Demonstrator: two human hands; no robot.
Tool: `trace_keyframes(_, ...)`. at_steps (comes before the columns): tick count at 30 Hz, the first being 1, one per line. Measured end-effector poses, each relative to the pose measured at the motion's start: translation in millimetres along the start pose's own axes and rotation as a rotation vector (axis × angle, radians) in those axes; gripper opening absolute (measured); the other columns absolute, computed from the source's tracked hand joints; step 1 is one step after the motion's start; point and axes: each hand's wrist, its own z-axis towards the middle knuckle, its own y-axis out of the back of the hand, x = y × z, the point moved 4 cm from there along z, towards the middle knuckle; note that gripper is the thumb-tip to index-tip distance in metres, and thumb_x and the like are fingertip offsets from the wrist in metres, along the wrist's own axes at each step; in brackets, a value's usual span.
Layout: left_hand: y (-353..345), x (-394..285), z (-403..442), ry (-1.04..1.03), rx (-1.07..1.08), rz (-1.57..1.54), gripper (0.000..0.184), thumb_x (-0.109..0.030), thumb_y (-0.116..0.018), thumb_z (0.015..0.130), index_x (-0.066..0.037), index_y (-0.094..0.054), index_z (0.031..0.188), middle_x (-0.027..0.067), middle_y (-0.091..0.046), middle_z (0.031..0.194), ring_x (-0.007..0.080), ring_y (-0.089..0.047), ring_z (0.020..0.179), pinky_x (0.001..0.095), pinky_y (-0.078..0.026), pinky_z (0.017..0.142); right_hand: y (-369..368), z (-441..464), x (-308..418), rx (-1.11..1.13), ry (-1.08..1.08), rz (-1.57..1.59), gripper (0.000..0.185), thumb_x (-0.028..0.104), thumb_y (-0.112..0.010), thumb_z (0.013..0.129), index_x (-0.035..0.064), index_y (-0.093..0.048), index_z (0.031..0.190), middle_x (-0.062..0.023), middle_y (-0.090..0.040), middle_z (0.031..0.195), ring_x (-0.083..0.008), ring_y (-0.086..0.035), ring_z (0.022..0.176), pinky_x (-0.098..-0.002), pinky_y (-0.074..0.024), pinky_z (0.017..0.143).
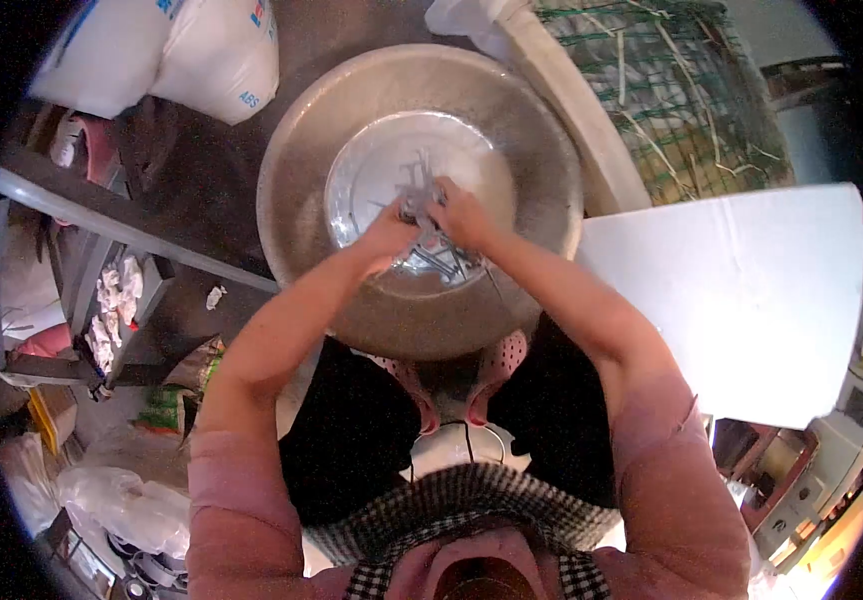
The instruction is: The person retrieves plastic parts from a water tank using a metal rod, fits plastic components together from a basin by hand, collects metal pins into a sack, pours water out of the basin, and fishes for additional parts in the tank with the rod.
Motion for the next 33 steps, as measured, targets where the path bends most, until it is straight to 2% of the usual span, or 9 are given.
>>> trace_keyframes(2,-20.2,-45.5,-26.0,-0.107,-0.117,0.021,0.043,0.004,-0.054,0.076,-0.009,-0.048,0.116,0.0037,-0.061,0.088,0.0101,-0.056,0.065,0.0223,-0.035,0.041,27.1,3.9,37.2,-0.030,0.030,-0.084,0.048,0.034,-0.054,0.082,0.0036,-0.045,0.118,-0.0260,-0.061,0.089,-0.0421,-0.059,0.083,-0.0497,-0.0462,0.074)
trace_keyframes(8,-47.3,-128.3,-76.7,-0.129,-0.010,0.220,0.041,-0.007,-0.051,0.081,-0.014,-0.043,0.121,0.0030,-0.061,0.086,0.0107,-0.056,0.063,0.0230,-0.032,0.039,108.5,-17.3,139.4,-0.114,0.087,-0.100,0.048,0.032,-0.055,0.080,0.0005,-0.050,0.116,-0.0262,-0.061,0.094,-0.0376,-0.060,0.090,-0.0414,-0.0468,0.080)
trace_keyframes(16,-219.1,-210.2,-200.2,-0.302,0.005,0.289,0.039,-0.004,-0.067,0.069,-0.012,-0.052,0.104,0.0043,-0.062,0.080,0.0115,-0.057,0.060,0.0218,-0.033,0.038,265.9,-158.5,226.1,-0.342,0.171,-0.248,0.044,0.036,-0.056,0.079,0.0029,-0.057,0.107,-0.0209,-0.062,0.098,-0.0333,-0.060,0.093,-0.0390,-0.0461,0.082)
trace_keyframes(21,-385.6,-219.7,-248.4,-0.309,0.554,0.410,0.017,-0.011,-0.061,0.080,-0.007,-0.057,0.095,0.0104,-0.062,0.087,0.0094,-0.054,0.064,0.0195,-0.038,0.043,387.3,-316.9,236.2,-0.509,-0.027,-0.403,0.040,0.038,-0.054,0.082,0.0047,-0.061,0.103,-0.0196,-0.063,0.097,-0.0310,-0.061,0.090,-0.0378,-0.0478,0.078)
trace_keyframes(23,-456.5,-199.1,-271.1,-0.340,0.621,0.422,0.016,-0.011,-0.060,0.080,-0.007,-0.057,0.095,0.0094,-0.063,0.087,0.0093,-0.054,0.064,0.0192,-0.038,0.044,424.8,-372.3,214.0,-0.640,0.038,-0.631,0.054,0.051,-0.053,0.079,0.0008,-0.064,0.096,-0.0197,-0.064,0.096,-0.0336,-0.061,0.090,-0.0403,-0.0481,0.080)
trace_keyframes(25,-517.3,-164.6,-306.0,-0.402,0.693,0.429,0.020,-0.011,-0.059,0.081,-0.006,-0.055,0.099,0.0098,-0.062,0.086,0.0101,-0.056,0.066,0.0188,-0.038,0.044,437.9,-487.6,227.6,-0.676,-0.005,-0.273,0.030,0.026,-0.054,0.081,-0.0007,-0.060,0.093,-0.0226,-0.063,0.086,-0.0348,-0.060,0.082,-0.0405,-0.0462,0.075)
trace_keyframes(26,-544.6,-143.3,-324.2,-0.417,0.740,0.437,0.025,-0.011,-0.058,0.082,-0.004,-0.052,0.105,0.0112,-0.062,0.086,0.0111,-0.057,0.068,0.0186,-0.038,0.043,439.6,-527.2,219.5,-0.788,-0.069,-0.397,0.037,0.030,-0.054,0.085,-0.0047,-0.054,0.095,-0.0289,-0.058,0.094,-0.0416,-0.057,0.091,-0.0440,-0.0449,0.080)
trace_keyframes(28,-605.6,-86.4,-365.4,-0.373,0.830,0.564,0.033,-0.010,-0.058,0.081,-0.008,-0.048,0.111,0.0109,-0.062,0.087,0.0119,-0.058,0.076,0.0205,-0.040,0.048,429.9,-615.2,195.8,-0.761,-0.107,-0.581,0.031,0.028,-0.053,0.085,0.0049,-0.057,0.107,-0.0168,-0.063,0.082,-0.0268,-0.062,0.076,-0.0351,-0.0490,0.071)
trace_keyframes(33,-667.8,61.5,-381.9,-0.199,0.856,0.674,0.056,-0.011,-0.065,0.074,-0.007,-0.038,0.123,0.0146,-0.057,0.105,0.0189,-0.059,0.087,0.0298,-0.049,0.064,360.2,-747.9,106.6,-0.909,-0.428,-0.157,0.043,0.031,-0.058,0.084,0.0004,-0.050,0.113,-0.0181,-0.062,0.088,-0.0208,-0.061,0.080,-0.0333,-0.0464,0.074)
